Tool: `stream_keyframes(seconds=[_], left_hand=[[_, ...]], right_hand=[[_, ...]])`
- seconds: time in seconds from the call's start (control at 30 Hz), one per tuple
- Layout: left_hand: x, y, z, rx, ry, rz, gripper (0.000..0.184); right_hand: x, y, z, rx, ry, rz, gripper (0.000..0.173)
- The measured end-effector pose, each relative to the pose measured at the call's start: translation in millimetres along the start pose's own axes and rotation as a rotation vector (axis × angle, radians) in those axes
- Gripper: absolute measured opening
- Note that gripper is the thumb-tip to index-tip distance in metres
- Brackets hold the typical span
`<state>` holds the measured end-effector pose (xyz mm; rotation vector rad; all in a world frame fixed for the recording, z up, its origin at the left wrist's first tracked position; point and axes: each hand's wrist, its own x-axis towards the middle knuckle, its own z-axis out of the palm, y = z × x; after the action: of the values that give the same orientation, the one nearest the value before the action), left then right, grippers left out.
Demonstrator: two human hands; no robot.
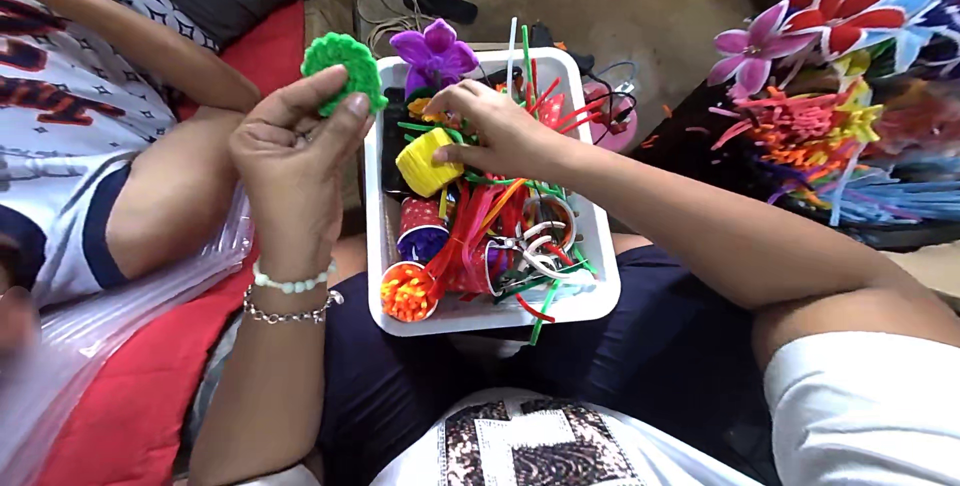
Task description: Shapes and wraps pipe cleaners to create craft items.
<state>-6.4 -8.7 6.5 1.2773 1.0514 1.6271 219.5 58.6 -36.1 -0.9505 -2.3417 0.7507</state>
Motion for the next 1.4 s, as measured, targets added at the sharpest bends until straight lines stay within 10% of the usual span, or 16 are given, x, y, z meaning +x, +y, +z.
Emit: stream_keyframes(seconds=[0.33,0.63,1.4], left_hand=[[-8.1,-5.2,-6.6,0.21,-0.357,-0.163,0.025],[-28.1,-4.8,-5.0,0.359,-0.492,-0.366,0.033],[-34.2,-20.3,0.5,0.583,-0.536,-0.106,0.029]], right_hand=[[-42.3,-19.8,18.1,0.119,-0.034,-0.101,0.038],[-49.9,-21.7,17.8,0.223,-0.02,-0.066,0.089],[-46.5,-16.2,11.1,0.166,-0.092,-0.11,0.058]])
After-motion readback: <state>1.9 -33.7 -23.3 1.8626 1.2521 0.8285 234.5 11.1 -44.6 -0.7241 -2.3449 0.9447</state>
